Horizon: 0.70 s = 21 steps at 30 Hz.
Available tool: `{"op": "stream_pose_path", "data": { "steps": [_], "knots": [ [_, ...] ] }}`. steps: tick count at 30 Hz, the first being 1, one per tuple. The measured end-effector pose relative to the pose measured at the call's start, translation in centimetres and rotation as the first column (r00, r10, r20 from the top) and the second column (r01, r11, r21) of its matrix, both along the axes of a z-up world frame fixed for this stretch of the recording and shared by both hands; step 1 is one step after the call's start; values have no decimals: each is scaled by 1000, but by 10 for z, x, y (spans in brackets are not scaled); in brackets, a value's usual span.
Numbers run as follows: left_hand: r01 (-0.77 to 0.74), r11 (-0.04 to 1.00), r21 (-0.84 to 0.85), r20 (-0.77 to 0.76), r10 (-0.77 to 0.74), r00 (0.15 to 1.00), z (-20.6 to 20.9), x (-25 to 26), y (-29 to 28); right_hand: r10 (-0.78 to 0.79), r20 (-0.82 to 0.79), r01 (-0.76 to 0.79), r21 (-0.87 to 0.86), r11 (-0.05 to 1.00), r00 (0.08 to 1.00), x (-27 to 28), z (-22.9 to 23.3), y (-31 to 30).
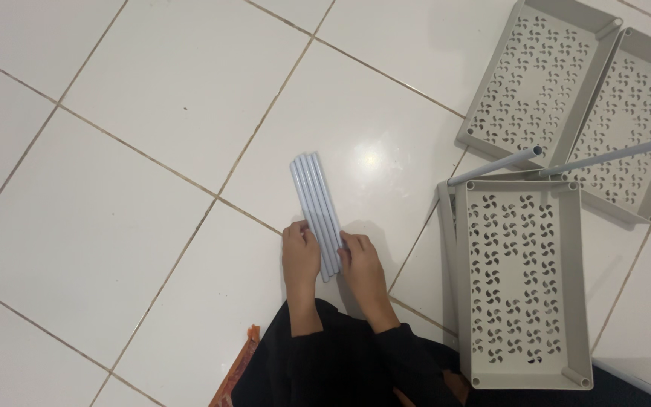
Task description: The person assembles a storage shelf by inserting white plastic rods into the corner holes of perforated gray trays. They handle multiple trays and rods, connecting them to form a multi-tiered structure on a tiled floor.
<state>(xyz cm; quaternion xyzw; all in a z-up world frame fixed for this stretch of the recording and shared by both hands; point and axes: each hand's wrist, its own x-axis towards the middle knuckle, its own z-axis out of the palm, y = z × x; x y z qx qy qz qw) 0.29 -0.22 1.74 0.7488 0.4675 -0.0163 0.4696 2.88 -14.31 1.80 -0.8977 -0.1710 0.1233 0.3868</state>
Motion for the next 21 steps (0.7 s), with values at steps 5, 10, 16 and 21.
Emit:
{"op": "stream_pose_path", "data": {
  "steps": [5,10,16,21],
  "knots": [
    [-12,999,50,6,12,1000,-3,0,0,-40,-37,41,20,999,998,-2,-2,-2],
    [-14,996,92,12,13,1000,-10,1,0,-49,47,47,40,998,998,-3,11,-16],
    [25,979,202,-20,-21,1000,-15,-4,5,-62,41,57,118,991,997,-21,47,-75],
    [86,886,457,89,-142,986,1,-4,-8,-133,251,117,79,990,959,-44,74,-150]
  ]
}}
